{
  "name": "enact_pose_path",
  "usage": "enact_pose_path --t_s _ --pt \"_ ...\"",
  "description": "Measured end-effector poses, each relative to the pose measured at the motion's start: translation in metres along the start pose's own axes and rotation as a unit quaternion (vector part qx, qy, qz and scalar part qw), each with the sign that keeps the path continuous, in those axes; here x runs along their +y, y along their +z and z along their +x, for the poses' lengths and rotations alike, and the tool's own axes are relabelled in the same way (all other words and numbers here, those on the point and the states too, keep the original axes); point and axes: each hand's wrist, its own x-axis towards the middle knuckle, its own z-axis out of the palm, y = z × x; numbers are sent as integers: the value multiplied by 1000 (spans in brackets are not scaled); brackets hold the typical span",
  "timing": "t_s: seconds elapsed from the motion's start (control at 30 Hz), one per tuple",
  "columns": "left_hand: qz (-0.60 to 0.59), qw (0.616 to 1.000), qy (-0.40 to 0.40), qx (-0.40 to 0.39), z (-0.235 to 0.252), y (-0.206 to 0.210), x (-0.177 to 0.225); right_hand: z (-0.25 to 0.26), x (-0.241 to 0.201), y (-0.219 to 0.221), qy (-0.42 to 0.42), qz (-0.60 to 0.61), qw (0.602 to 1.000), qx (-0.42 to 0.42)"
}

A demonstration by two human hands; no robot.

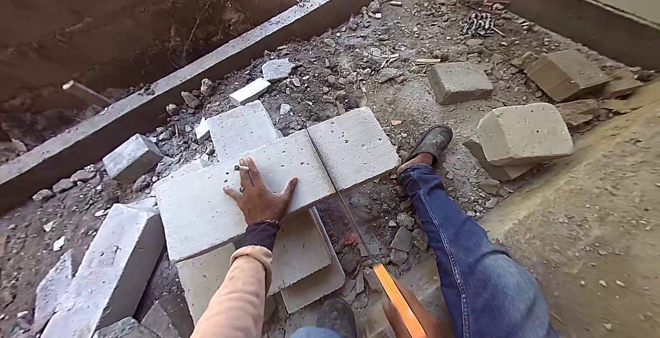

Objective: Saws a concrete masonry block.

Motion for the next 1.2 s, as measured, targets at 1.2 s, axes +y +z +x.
enact_pose_path --t_s 1.2 --pt "-6 999 -50 3 0 0 10 98 -26 27 33 -13 999 9"
